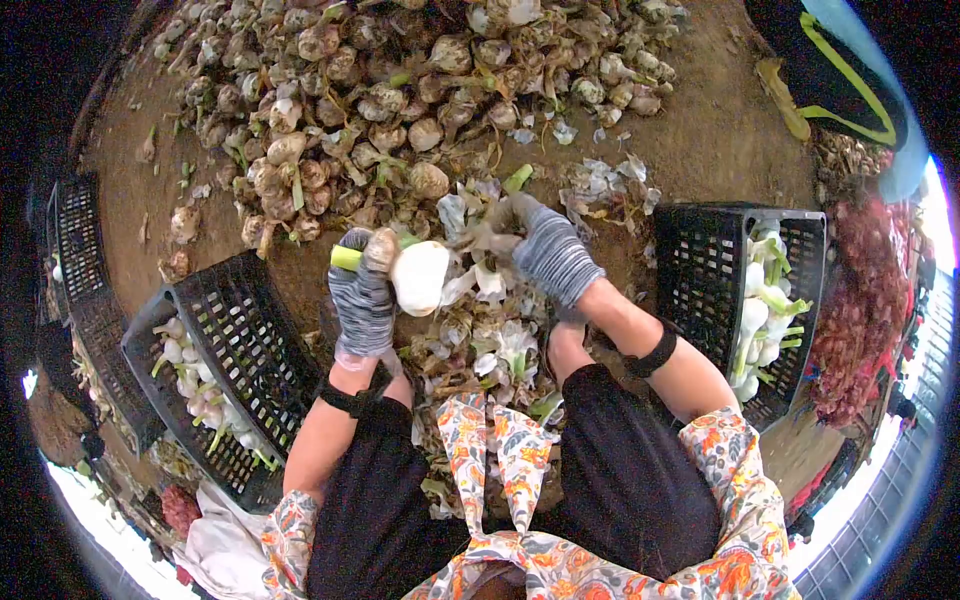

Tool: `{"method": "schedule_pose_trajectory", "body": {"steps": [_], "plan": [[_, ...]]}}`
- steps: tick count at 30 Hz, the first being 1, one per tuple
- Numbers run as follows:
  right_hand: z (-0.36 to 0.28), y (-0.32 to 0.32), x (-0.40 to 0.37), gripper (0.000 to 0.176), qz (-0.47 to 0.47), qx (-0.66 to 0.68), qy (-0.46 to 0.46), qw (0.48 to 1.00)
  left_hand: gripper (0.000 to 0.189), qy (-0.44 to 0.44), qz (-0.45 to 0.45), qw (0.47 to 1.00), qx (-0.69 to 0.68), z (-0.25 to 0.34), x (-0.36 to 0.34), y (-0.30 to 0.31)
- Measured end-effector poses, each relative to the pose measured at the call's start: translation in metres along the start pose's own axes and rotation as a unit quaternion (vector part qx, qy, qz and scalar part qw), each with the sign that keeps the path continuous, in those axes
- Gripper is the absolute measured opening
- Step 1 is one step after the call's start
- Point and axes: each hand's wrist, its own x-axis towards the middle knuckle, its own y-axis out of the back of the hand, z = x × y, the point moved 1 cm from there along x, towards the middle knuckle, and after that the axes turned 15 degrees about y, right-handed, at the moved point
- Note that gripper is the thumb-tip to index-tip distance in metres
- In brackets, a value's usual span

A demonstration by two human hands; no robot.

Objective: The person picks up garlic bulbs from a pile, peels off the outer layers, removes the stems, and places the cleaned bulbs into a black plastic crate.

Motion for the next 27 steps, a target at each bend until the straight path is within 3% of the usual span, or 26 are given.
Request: {"method": "schedule_pose_trajectory", "body": {"steps": [1, 2, 3, 4, 5, 7, 8, 9, 11, 12, 13, 14, 15, 17, 19, 20, 22, 24, 26, 27], "plan": [[0.005, 0.009, -0.002, 0.027, 0.0, -0.002, 0.003, 1.0, 0.018, -0.003, 0.0, 1.0, -0.002, -0.01, 0.008, 0.006], [0.008, 0.014, -0.005, 0.027, -0.174, -0.178, 0.026, 0.968, 0.018, 0.078, -0.024, 0.993, -0.086, -0.02, 0.016, 0.012], [0.014, 0.018, -0.01, 0.027, -0.337, -0.342, 0.048, 0.876, 0.02, 0.159, -0.047, 0.972, -0.169, -0.03, 0.022, 0.016], [0.012, 0.015, -0.012, 0.033, -0.347, -0.393, 0.111, 0.844, 0.021, 0.238, -0.033, 0.936, -0.259, -0.031, 0.022, 0.012], [0.008, 0.013, -0.013, 0.033, -0.347, -0.393, 0.111, 0.845, 0.021, 0.238, -0.032, 0.936, -0.258, -0.031, 0.023, 0.013], [-0.018, 0.008, -0.008, 0.029, -0.111, -0.297, 0.206, 0.926, 0.024, 0.288, -0.108, 0.893, -0.329, -0.033, 0.024, 0.013], [-0.032, 0.001, -0.002, 0.028, -0.107, -0.177, 0.086, 0.974, 0.024, 0.288, -0.108, 0.893, -0.328, -0.037, 0.025, 0.014], [-0.032, -0.006, 0.002, 0.028, -0.105, -0.176, 0.085, 0.975, 0.023, 0.261, -0.098, 0.914, -0.293, -0.043, 0.027, 0.017], [-0.027, -0.016, 0.012, 0.026, -0.073, -0.094, 0.365, 0.924, 0.023, 0.235, -0.089, 0.933, -0.257, -0.046, 0.028, 0.016], [-0.001, -0.024, 0.018, 0.026, -0.078, -0.19, 0.369, 0.906, 0.021, 0.243, -0.078, 0.935, -0.247, -0.047, 0.029, 0.014], [-0.008, -0.023, 0.013, 0.026, -0.077, -0.189, 0.367, 0.908, 0.02, 0.251, -0.067, 0.936, -0.237, -0.046, 0.029, 0.012], [-0.019, -0.02, 0.007, 0.031, -0.1, -0.034, 0.219, 0.97, 0.018, 0.173, -0.145, 0.949, -0.22, -0.035, 0.023, 0.011], [-0.024, -0.019, 0.003, 0.036, -0.119, 0.121, 0.064, 0.983, 0.018, 0.173, -0.144, 0.949, -0.22, -0.028, 0.02, 0.007], [-0.022, -0.016, -0.001, 0.035, -0.127, 0.142, 0.052, 0.98, 0.016, 0.168, -0.13, 0.941, -0.262, -0.023, 0.014, -0.002], [-0.028, -0.015, -0.005, 0.039, -0.091, 0.267, 0.018, 0.959, 0.016, 0.143, -0.173, 0.943, -0.246, -0.025, 0.016, 0.004], [-0.034, -0.01, -0.003, 0.038, -0.09, 0.19, -0.001, 0.978, 0.016, 0.132, -0.168, 0.953, -0.216, -0.024, 0.017, 0.004], [-0.034, -0.009, -0.001, 0.039, -0.104, 0.164, 0.014, 0.981, 0.016, 0.121, -0.162, 0.962, -0.186, -0.02, 0.017, 0.005], [-0.03, -0.011, 0.002, 0.041, -0.117, 0.14, 0.029, 0.983, 0.016, 0.055, -0.131, 0.989, -0.049, -0.013, 0.014, 0.006], [-0.022, -0.016, 0.006, 0.042, -0.101, 0.0, 0.115, 0.988, 0.016, 0.055, -0.142, 0.987, -0.05, -0.013, 0.013, 0.007], [-0.021, -0.013, 0.006, 0.042, -0.1, 0.001, 0.114, 0.988, 0.016, 0.055, -0.152, 0.986, -0.051, -0.013, 0.013, 0.007]]}}
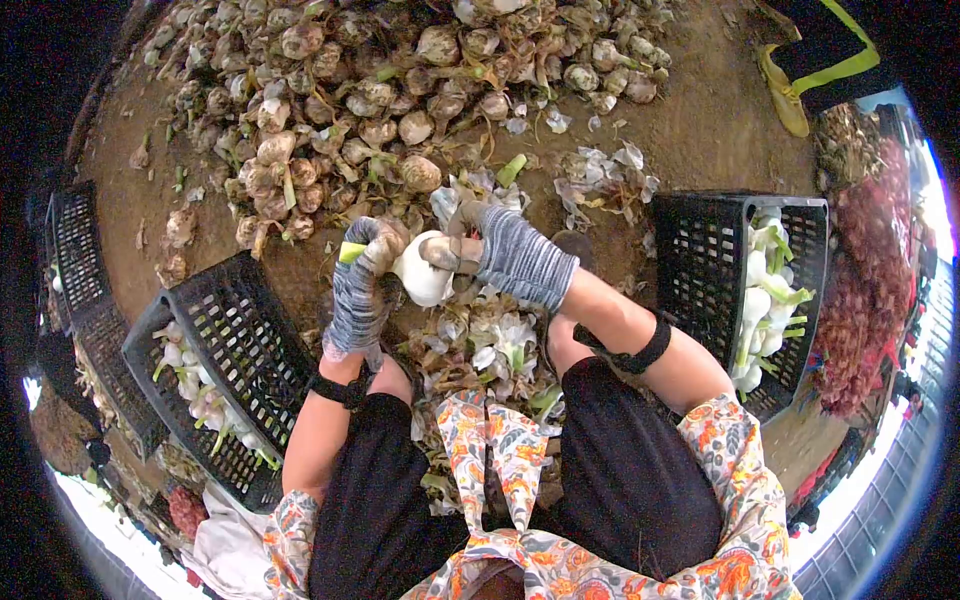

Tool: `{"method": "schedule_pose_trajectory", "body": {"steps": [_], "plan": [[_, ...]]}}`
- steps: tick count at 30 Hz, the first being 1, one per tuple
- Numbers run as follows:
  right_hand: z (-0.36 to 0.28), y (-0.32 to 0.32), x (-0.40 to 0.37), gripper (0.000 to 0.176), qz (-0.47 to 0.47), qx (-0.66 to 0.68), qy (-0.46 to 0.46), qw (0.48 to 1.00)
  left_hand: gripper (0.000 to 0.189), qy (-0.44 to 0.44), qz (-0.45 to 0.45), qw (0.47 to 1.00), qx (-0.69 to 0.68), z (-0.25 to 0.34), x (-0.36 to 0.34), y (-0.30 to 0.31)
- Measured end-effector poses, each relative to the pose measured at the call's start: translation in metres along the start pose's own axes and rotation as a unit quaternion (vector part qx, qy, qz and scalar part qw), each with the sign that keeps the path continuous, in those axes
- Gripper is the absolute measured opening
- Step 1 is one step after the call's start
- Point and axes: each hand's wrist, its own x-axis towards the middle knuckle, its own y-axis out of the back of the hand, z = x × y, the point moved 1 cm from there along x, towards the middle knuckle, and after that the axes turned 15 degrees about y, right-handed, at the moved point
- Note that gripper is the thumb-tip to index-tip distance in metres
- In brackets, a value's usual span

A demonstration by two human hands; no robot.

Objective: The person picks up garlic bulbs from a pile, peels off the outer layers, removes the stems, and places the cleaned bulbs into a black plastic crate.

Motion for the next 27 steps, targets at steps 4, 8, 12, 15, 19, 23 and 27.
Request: {"method": "schedule_pose_trajectory", "body": {"steps": [4, 8, 12, 15, 19, 23, 27], "plan": [[-0.012, 0.011, -0.006, 0.038, -0.068, 0.121, -0.075, 0.987, 0.016, 0.008, 0.0, 1.0, 0.012, 0.0, -0.001, 0.003], [0.002, 0.011, -0.014, 0.035, -0.027, -0.012, 0.186, 0.982, 0.016, 0.015, -0.011, 1.0, 0.019, 0.001, -0.004, -0.001], [-0.011, 0.009, -0.006, 0.033, -0.032, 0.041, -0.048, 0.997, 0.011, -0.018, -0.009, 0.996, 0.092, 0.008, -0.005, -0.006], [0.001, 0.008, -0.011, 0.029, -0.025, 0.099, -0.013, 0.995, 0.006, -0.032, -0.018, 0.996, 0.08, 0.004, -0.004, -0.002], [-0.004, 0.011, -0.015, 0.023, 0.002, 0.099, 0.004, 0.995, 0.006, -0.041, -0.002, 0.994, 0.097, 0.006, -0.01, -0.006], [-0.019, 0.005, -0.014, 0.023, 0.02, 0.04, -0.059, 0.997, 0.008, -0.101, 0.029, 0.976, 0.189, 0.011, -0.013, -0.009], [0.016, 0.007, -0.023, 0.03, 0.023, 0.024, -0.144, 0.989, 0.013, -0.019, -0.037, 0.997, -0.06, -0.003, -0.003, 0.002]]}}
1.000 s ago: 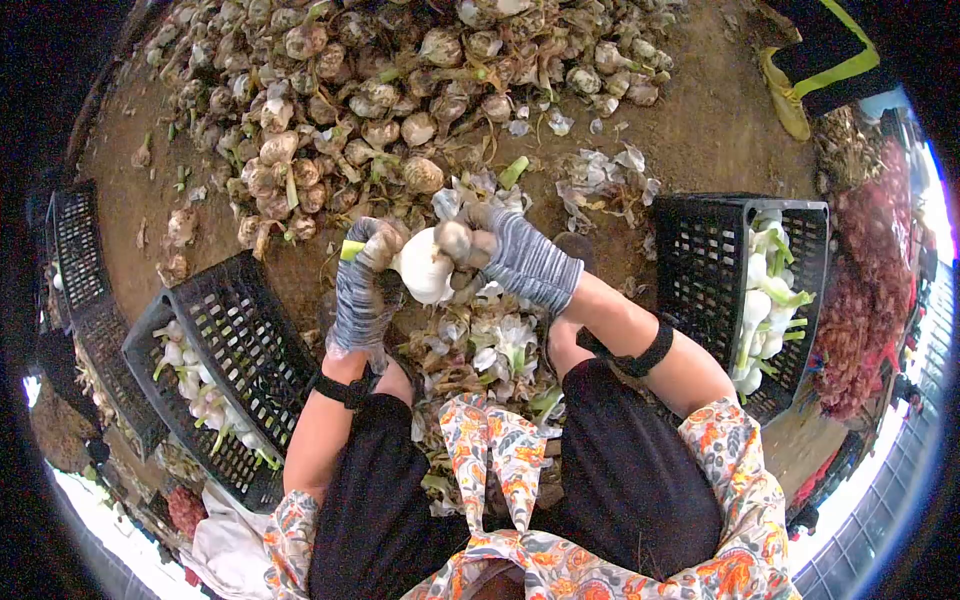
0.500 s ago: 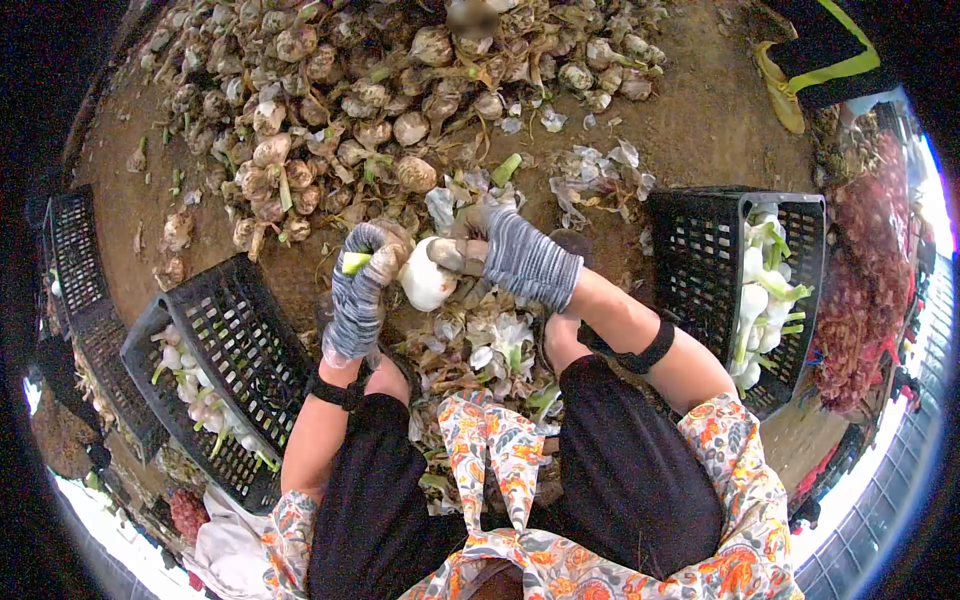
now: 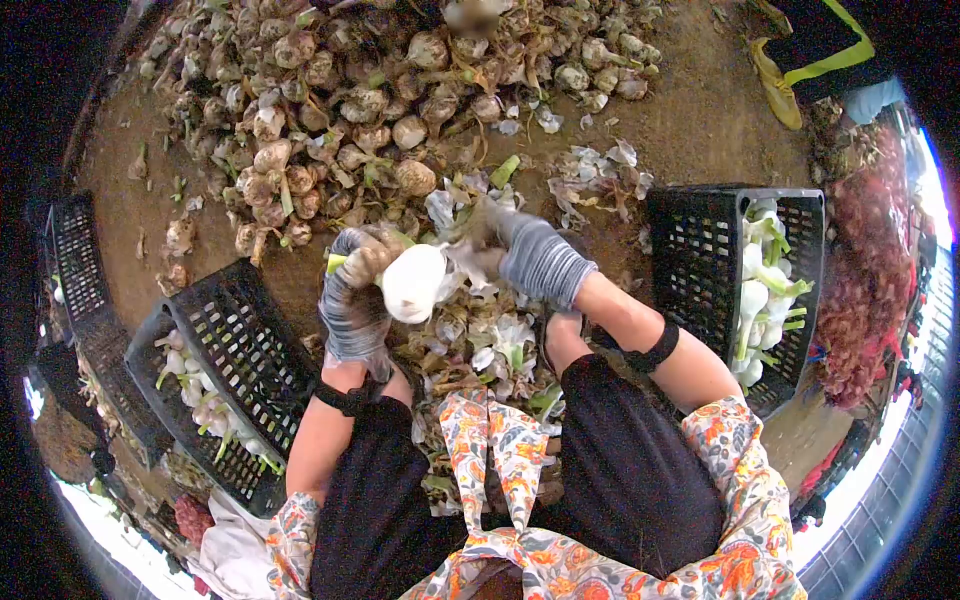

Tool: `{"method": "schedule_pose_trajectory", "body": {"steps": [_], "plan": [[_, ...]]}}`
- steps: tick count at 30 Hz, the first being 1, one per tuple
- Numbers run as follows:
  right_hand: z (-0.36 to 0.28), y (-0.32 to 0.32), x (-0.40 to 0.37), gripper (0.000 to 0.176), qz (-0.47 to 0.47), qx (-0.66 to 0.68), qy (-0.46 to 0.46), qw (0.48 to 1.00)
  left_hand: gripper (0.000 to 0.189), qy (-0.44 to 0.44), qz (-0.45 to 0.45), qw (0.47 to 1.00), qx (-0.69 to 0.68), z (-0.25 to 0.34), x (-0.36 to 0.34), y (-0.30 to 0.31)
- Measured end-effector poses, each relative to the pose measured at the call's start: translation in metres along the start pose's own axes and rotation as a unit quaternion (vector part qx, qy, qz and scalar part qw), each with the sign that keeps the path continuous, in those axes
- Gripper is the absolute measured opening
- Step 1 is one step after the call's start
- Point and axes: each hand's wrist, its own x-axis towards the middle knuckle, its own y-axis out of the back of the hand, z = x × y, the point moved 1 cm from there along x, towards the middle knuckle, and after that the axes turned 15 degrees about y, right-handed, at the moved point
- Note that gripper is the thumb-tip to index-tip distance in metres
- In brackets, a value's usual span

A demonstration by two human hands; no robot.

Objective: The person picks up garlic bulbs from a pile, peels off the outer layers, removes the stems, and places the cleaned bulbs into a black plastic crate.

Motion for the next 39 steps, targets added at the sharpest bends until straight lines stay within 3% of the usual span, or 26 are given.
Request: {"method": "schedule_pose_trajectory", "body": {"steps": [1, 3, 4, 5, 7, 8, 10, 12, 14, 15, 17, 18, 19, 20, 21, 23, 25, 27, 29, 30, 31, 32, 33, 36, 38, 39], "plan": [[0.014, 0.005, -0.004, 0.03, 0.001, -0.001, 0.003, 1.0, 0.014, 0.025, -0.049, 0.986, -0.155, -0.004, 0.005, 0.003], [0.03, 0.008, -0.018, 0.026, -0.301, -0.286, 0.148, 0.897, 0.017, 0.053, -0.045, 0.98, -0.187, 0.003, 0.003, -0.005], [0.013, 0.006, -0.016, 0.037, -0.37, -0.374, 0.025, 0.85, 0.018, 0.085, -0.016, 0.969, -0.231, 0.004, 0.002, -0.006], [0.01, 0.004, -0.015, 0.037, -0.372, -0.373, 0.026, 0.85, 0.019, 0.116, 0.011, 0.954, -0.275, 0.004, 0.001, -0.008], [-0.002, 0.005, -0.011, 0.045, -0.048, -0.232, 0.205, 0.95, 0.019, 0.118, 0.043, 0.951, -0.281, 0.0, 0.001, -0.014], [-0.017, 0.001, -0.011, 0.056, -0.035, -0.04, 0.13, 0.99, 0.021, 0.134, 0.049, 0.961, -0.236, -0.008, 0.004, -0.015], [-0.02, 0.002, -0.015, 0.057, -0.026, 0.041, 0.125, 0.991, 0.034, 0.179, 0.037, 0.979, -0.091, -0.02, 0.006, -0.024], [-0.038, 0.019, -0.03, 0.058, -0.033, 0.127, 0.062, 0.989, 0.039, 0.087, -0.043, 0.984, 0.15, -0.009, 0.007, -0.035], [-0.053, 0.051, -0.064, 0.059, 0.037, 0.062, 0.079, 0.994, 0.045, 0.034, -0.058, 0.975, 0.21, -0.007, 0.014, -0.034], [-0.067, 0.066, -0.087, 0.064, 0.114, 0.017, 0.042, 0.992, 0.058, -0.052, 0.059, 0.913, 0.401, -0.018, 0.029, -0.015], [-0.064, 0.099, -0.137, 0.066, 0.257, -0.076, 0.036, 0.963, 0.063, -0.076, 0.236, 0.72, 0.648, -0.003, 0.049, 0.001], [-0.063, 0.114, -0.159, 0.062, 0.303, -0.234, -0.005, 0.924, 0.063, -0.077, 0.237, 0.72, 0.647, 0.002, 0.06, 0.004], [-0.042, 0.136, -0.187, 0.062, 0.35, -0.087, -0.039, 0.932, 0.061, -0.07, 0.226, 0.684, 0.69, 0.007, 0.071, 0.006], [-0.048, 0.142, -0.203, 0.059, 0.278, -0.538, -0.097, 0.79, 0.06, -0.063, 0.213, 0.646, 0.73, 0.009, 0.082, 0.008], [-0.047, 0.146, -0.215, 0.055, 0.266, -0.585, -0.142, 0.752, 0.06, -0.065, 0.214, 0.646, 0.73, 0.009, 0.094, 0.008], [-0.052, 0.135, -0.205, 0.042, 0.27, -0.691, -0.007, 0.671, 0.059, 0.004, 0.152, 0.577, 0.802, -0.003, 0.118, 0.014], [-0.074, 0.101, -0.164, 0.029, 0.326, -0.335, -0.068, 0.881, 0.059, 0.024, 0.152, 0.597, 0.787, -0.006, 0.125, 0.019], [-0.041, 0.09, -0.136, 0.026, 0.203, -0.146, -0.04, 0.968, 0.059, 0.045, 0.157, 0.616, 0.771, -0.01, 0.126, 0.029], [-0.042, 0.059, -0.09, 0.036, 0.073, -0.151, 0.014, 0.986, 0.059, -0.132, 0.192, 0.776, 0.586, -0.017, 0.108, 0.039], [-0.031, 0.043, -0.067, 0.04, 0.032, -0.032, 0.014, 0.999, 0.053, -0.087, 0.152, 0.9, 0.399, -0.018, 0.1, 0.036], [-0.015, 0.029, -0.051, 0.04, 0.044, 0.049, -0.06, 0.996, 0.053, -0.085, 0.151, 0.899, 0.401, -0.008, 0.086, 0.024], [-0.031, 0.018, -0.035, 0.039, 0.029, 0.08, -0.105, 0.991, 0.049, 0.002, 0.099, 0.979, 0.178, 0.008, 0.067, 0.006], [-0.023, 0.009, -0.022, 0.037, 0.046, 0.088, -0.036, 0.994, 0.045, 0.091, 0.04, 0.993, -0.056, 0.016, 0.053, -0.008], [-0.024, -0.013, 0.006, 0.032, 0.104, 0.147, 0.088, 0.98, 0.045, 0.081, 0.006, 0.978, -0.194, 0.01, 0.028, -0.022], [-0.019, -0.021, 0.017, 0.029, 0.142, 0.194, 0.141, 0.96, 0.047, 0.081, 0.018, 0.983, -0.165, 0.003, 0.023, -0.028], [-0.005, -0.024, 0.024, 0.027, 0.19, 0.087, 0.224, 0.952, 0.05, 0.077, 0.031, 0.987, -0.136, -0.001, 0.02, -0.031]]}}
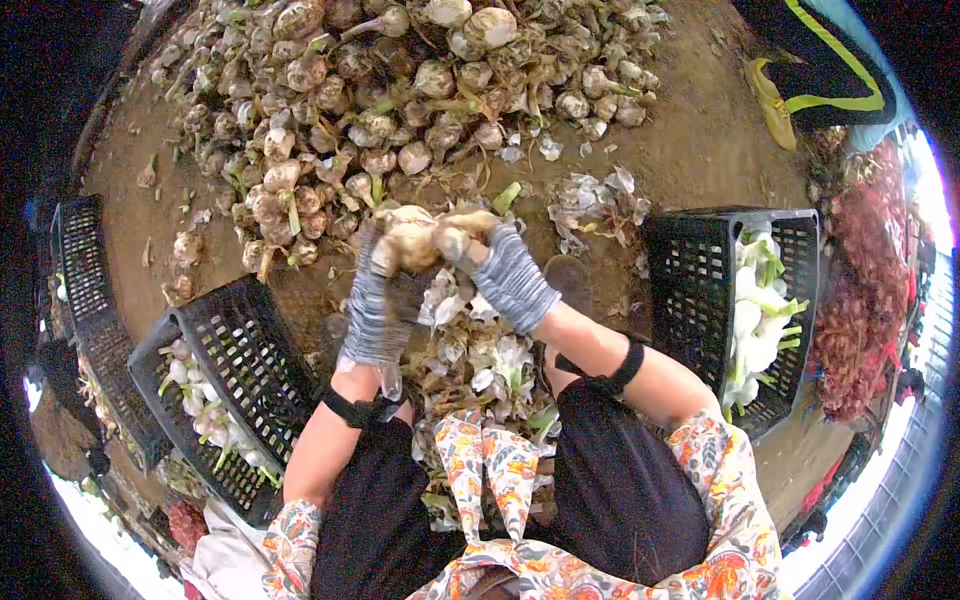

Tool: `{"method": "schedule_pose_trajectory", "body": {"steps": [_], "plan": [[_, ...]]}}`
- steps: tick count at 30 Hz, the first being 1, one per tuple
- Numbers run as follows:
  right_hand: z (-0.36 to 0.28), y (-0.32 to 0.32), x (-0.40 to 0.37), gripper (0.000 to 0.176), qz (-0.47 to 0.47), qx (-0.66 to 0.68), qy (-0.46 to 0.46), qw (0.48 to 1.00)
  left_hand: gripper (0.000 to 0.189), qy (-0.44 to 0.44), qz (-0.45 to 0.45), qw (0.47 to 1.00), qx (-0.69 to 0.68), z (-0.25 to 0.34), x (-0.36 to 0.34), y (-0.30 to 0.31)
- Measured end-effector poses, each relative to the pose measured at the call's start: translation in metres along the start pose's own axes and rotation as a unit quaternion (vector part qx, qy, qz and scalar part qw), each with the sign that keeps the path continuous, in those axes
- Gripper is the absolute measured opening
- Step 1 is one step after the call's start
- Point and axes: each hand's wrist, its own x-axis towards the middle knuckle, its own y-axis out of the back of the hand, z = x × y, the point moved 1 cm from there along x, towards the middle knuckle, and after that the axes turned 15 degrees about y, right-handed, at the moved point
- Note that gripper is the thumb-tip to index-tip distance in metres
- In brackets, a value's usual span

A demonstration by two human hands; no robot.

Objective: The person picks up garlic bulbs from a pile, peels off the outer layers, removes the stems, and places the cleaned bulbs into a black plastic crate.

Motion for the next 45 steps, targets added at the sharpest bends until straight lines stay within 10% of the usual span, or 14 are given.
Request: {"method": "schedule_pose_trajectory", "body": {"steps": [1, 4, 16, 23, 28, 30, 32, 34, 37, 41, 45], "plan": [[-0.003, -0.005, 0.004, 0.027, 0.016, -0.096, 0.106, 0.99, 0.054, -0.038, 0.013, 0.998, 0.053, -0.004, -0.005, -0.005], [-0.017, -0.005, 0.007, 0.026, 0.069, -0.015, -0.016, 0.997, 0.058, -0.045, 0.01, 0.992, 0.115, -0.002, -0.011, -0.01], [-0.023, 0.023, 0.012, 0.02, -0.117, -0.09, 0.012, 0.989, 0.068, -0.041, 0.023, 0.974, 0.222, 0.003, -0.012, 0.008], [-0.046, 0.01, 0.009, 0.025, -0.027, 0.155, -0.251, 0.955, 0.078, -0.085, -0.019, 0.967, 0.24, 0.0, -0.022, -0.002], [-0.028, 0.005, -0.006, 0.023, -0.096, 0.048, -0.113, 0.988, 0.075, -0.222, 0.039, 0.91, 0.348, 0.011, -0.013, 0.009], [-0.022, 0.002, -0.017, 0.028, -0.161, -0.192, -0.018, 0.968, 0.07, -0.155, 0.106, 0.877, 0.442, 0.014, -0.003, 0.026], [-0.028, -0.002, -0.015, 0.03, -0.186, -0.17, 0.035, 0.967, 0.064, 0.183, 0.093, 0.964, 0.168, 0.019, 0.011, 0.02], [-0.022, -0.003, -0.02, 0.029, -0.186, -0.172, 0.085, 0.964, 0.044, 0.247, 0.139, 0.951, 0.123, 0.02, 0.008, 0.021], [-0.015, 0.005, -0.025, 0.04, -0.149, -0.182, 0.044, 0.971, 0.024, -0.245, 0.195, 0.826, 0.469, 0.006, 0.018, 0.053], [-0.02, 0.009, -0.021, 0.05, -0.12, -0.141, 0.04, 0.982, 0.043, -0.336, 0.086, 0.697, 0.628, 0.033, -0.032, -0.01], [-0.03, 0.007, -0.022, 0.051, -0.097, -0.02, 0.002, 0.995, 0.045, -0.159, 0.113, 0.805, 0.561, 0.015, -0.026, -0.005]]}}
